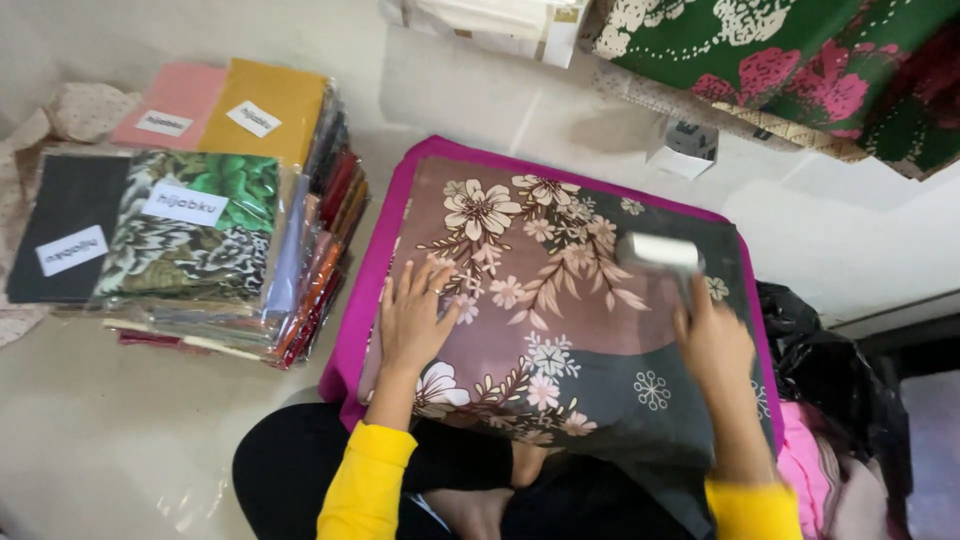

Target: Folding hijabs, cleaning them with a lint roller, and placing them into plastic packaging bags.

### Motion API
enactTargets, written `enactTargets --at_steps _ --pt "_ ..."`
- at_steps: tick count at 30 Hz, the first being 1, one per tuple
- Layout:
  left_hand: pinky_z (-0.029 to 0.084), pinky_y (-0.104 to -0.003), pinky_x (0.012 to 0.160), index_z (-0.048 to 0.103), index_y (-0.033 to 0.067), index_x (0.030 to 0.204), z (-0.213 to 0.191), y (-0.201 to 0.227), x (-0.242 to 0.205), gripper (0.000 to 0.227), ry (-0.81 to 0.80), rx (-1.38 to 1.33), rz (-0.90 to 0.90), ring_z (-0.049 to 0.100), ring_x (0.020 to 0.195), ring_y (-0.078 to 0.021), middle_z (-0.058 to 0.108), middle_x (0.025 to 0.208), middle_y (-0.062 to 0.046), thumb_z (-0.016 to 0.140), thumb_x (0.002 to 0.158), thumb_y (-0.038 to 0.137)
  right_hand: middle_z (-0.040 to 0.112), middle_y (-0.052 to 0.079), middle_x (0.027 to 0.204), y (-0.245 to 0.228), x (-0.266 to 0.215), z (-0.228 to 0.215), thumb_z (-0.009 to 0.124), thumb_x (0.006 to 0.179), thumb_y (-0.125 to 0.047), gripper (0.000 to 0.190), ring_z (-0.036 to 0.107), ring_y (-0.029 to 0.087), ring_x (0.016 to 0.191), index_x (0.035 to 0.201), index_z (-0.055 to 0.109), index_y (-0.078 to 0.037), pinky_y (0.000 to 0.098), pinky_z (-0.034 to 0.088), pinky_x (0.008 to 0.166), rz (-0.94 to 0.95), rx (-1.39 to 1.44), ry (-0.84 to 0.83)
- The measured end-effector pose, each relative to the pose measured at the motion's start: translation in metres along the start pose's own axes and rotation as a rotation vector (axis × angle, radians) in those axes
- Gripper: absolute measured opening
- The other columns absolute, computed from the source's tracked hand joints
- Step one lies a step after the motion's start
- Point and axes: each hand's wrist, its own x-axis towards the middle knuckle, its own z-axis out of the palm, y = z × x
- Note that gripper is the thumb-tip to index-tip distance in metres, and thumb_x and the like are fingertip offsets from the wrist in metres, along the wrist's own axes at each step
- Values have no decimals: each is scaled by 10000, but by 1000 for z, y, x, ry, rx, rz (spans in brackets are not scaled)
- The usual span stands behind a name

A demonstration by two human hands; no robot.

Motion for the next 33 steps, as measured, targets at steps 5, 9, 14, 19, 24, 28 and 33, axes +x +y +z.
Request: enactTargets --at_steps 5,9,14,19,24,28,33 --pt "176 -562 1199 538 272 1437 16 -1 2 564 62 28 -19 286 1509 -302 420 1598 19 571 916 484 705 148 795 17 -118 -36 611 952 -330 580 678 385 583 1519 522 -245 482 513 505 -74 -153 250" --pt "163 -552 1198 529 271 1440 17 0 1 556 86 34 -14 295 1510 -289 433 1592 30 560 921 469 733 190 857 44 -105 -28 585 971 -353 595 721 421 654 1540 518 -195 512 586 577 13 -199 199" --pt "176 -553 1194 539 270 1437 15 0 2 564 79 34 -20 299 1508 -301 429 1596 14 574 911 470 718 229 813 64 -6 8 582 975 -326 560 703 460 642 1494 506 -131 549 561 546 -7 -173 284" --pt "181 -562 1199 562 273 1425 13 0 3 568 66 15 -32 312 1501 -310 448 1582 -1 586 902 491 721 303 879 55 78 4 569 981 -287 508 709 550 745 1456 512 -118 610 557 605 66 14 212" --pt "159 -554 1203 550 265 1439 12 -1 4 582 36 3 -40 278 1517 -289 414 1606 3 570 902 488 707 326 905 64 73 1 586 951 -298 583 695 557 796 1510 498 -157 612 549 663 53 54 183" --pt "138 -556 1212 540 256 1448 9 1 5 581 0 -5 -62 255 1527 -289 397 1615 2 560 910 476 751 257 907 79 -25 -10 565 924 -284 643 716 507 777 1552 457 -194 582 568 639 25 -38 172" --pt "133 -599 1217 502 254 1482 24 -10 6 618 70 -22 -13 308 1497 -349 388 1623 -24 595 911 472 807 -27 1000 116 -149 -42 569 915 -496 623 778 280 735 1526 547 -376 378 583 596 74 -314 84"
